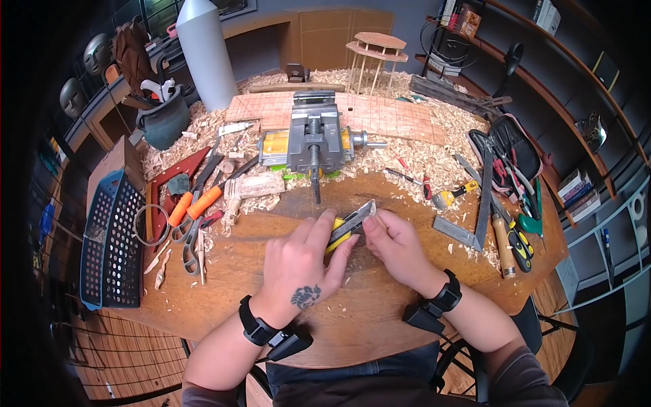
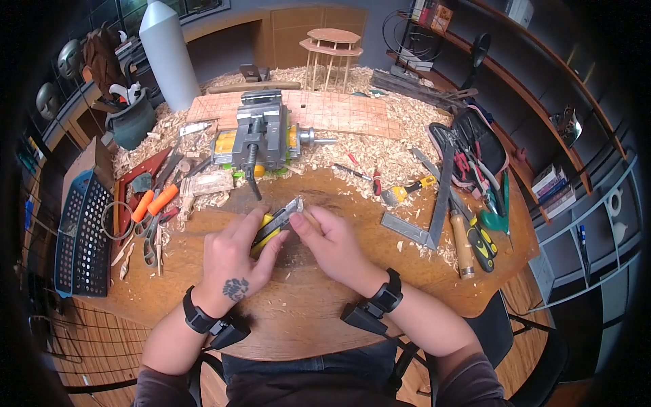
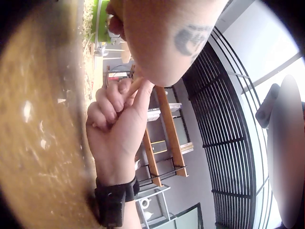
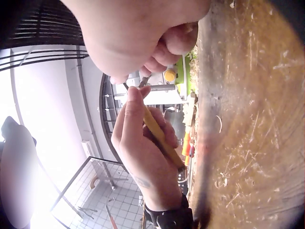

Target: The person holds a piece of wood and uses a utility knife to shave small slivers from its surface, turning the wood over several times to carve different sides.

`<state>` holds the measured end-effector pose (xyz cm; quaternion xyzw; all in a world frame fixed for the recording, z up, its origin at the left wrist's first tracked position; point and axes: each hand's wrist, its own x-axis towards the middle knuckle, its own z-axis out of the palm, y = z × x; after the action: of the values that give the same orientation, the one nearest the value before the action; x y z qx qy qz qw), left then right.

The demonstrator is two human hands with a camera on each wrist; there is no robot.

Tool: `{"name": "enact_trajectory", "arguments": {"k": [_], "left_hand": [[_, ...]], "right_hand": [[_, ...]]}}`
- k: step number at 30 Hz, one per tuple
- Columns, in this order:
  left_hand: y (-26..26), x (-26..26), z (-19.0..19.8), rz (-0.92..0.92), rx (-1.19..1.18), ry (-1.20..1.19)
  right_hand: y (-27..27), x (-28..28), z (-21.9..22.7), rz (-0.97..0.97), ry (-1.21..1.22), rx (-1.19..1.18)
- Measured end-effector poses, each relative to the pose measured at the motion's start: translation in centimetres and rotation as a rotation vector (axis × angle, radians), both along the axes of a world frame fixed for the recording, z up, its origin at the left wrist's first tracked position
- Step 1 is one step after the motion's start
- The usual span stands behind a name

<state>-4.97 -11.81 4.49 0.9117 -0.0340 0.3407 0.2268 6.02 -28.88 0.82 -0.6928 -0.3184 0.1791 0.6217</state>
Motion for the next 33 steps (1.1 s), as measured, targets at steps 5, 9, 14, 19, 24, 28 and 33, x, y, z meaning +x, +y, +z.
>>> {"name": "enact_trajectory", "arguments": {"k": [5,9,14,19,24,28,33], "left_hand": [[0.1,-0.2,0.1,-0.02,0.003,0.08],[0.3,-0.3,0.0,-0.057,0.018,0.158],[0.1,-0.3,0.0,-0.053,-0.009,0.116],[0.1,-0.3,0.1,-0.039,-0.004,0.096],[0.1,-0.1,0.0,-0.042,0.076,0.021],[-0.1,-0.2,-0.1,-0.035,0.064,0.017],[-0.4,-0.4,0.0,0.0,-0.048,0.081]], "right_hand": [[-0.2,-0.4,0.8,0.251,0.487,0.206],[-0.3,-0.2,0.4,0.314,0.561,0.208],[-0.4,-0.1,0.6,0.343,0.577,0.185],[-0.2,-0.2,1.0,0.259,0.46,0.122],[-0.1,-0.4,1.1,0.205,0.412,0.105],[0.1,-0.5,1.1,0.162,0.342,0.098],[0.0,-0.1,0.7,0.142,0.307,0.082]]}}
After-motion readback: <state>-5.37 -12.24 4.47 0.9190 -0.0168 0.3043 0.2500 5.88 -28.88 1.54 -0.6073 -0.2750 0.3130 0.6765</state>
